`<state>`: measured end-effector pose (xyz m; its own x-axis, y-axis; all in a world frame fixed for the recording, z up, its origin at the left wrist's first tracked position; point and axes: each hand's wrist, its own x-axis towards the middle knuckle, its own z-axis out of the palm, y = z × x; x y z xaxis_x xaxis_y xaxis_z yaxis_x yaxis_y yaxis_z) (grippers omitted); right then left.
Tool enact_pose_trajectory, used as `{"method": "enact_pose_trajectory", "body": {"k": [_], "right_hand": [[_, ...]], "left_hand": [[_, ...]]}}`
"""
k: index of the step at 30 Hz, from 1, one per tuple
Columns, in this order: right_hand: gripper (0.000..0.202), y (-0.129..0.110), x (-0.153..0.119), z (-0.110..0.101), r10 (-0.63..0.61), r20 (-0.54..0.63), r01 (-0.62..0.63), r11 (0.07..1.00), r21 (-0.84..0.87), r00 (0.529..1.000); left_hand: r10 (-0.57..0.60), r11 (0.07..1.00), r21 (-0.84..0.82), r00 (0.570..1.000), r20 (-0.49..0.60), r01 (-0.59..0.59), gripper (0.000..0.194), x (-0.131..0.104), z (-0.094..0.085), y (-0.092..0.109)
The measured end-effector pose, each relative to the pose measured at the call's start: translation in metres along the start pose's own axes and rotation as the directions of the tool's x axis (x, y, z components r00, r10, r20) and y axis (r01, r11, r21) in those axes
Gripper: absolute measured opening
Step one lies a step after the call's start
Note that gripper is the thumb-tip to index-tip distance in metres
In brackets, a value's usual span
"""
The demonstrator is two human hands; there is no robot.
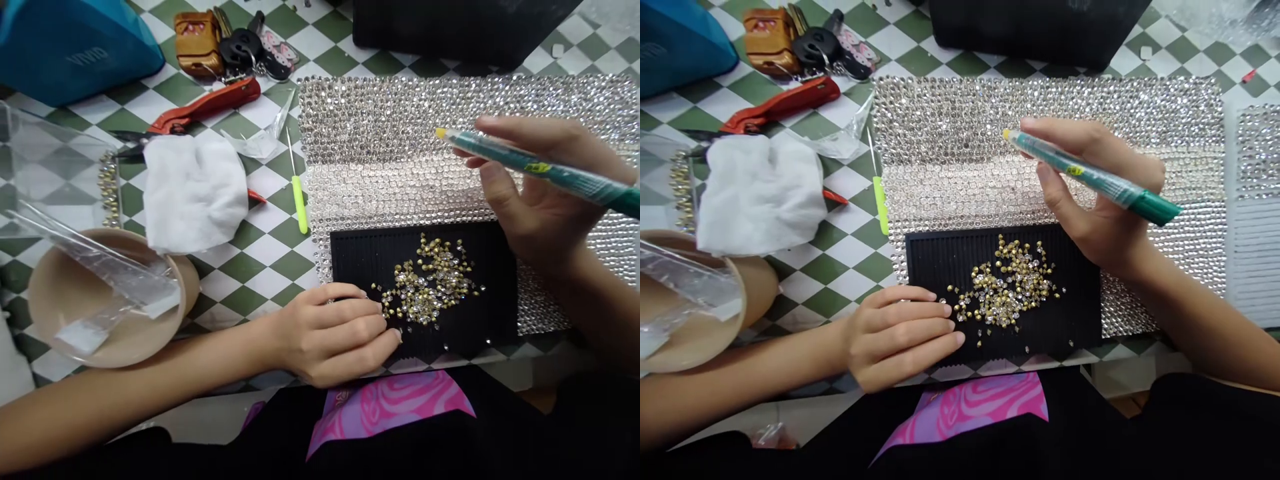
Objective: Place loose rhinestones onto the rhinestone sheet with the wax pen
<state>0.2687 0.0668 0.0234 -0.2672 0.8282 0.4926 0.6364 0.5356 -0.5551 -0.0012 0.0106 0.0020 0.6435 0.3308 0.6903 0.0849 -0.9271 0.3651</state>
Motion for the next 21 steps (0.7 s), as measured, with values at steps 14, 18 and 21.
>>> {"method": "enact_pose_trajectory", "body": {"k": [14, 18, 21], "right_hand": [[0.023, 0.0025, 0.0050, 0.0031, -0.155, 0.004, 0.155, 0.986, -0.055, 0.988], [0.020, 0.0013, 0.0046, 0.0042, -0.140, 0.021, 0.141, 0.988, -0.057, 0.990], [0.021, -0.0028, 0.0032, 0.0033, -0.089, 0.042, 0.091, 0.995, -0.052, 0.995]], "left_hand": [[-0.054, 0.998, 0.033, 0.998, 0.015, 0.054, 0.028, -0.0027, 0.0027, 0.0023], [-0.053, 0.999, -0.003, 0.998, 0.027, 0.053, 0.033, -0.0027, 0.0020, 0.0018], [-0.050, 0.999, -0.011, 0.998, 0.036, 0.050, 0.036, -0.0043, 0.0024, 0.0016]]}}
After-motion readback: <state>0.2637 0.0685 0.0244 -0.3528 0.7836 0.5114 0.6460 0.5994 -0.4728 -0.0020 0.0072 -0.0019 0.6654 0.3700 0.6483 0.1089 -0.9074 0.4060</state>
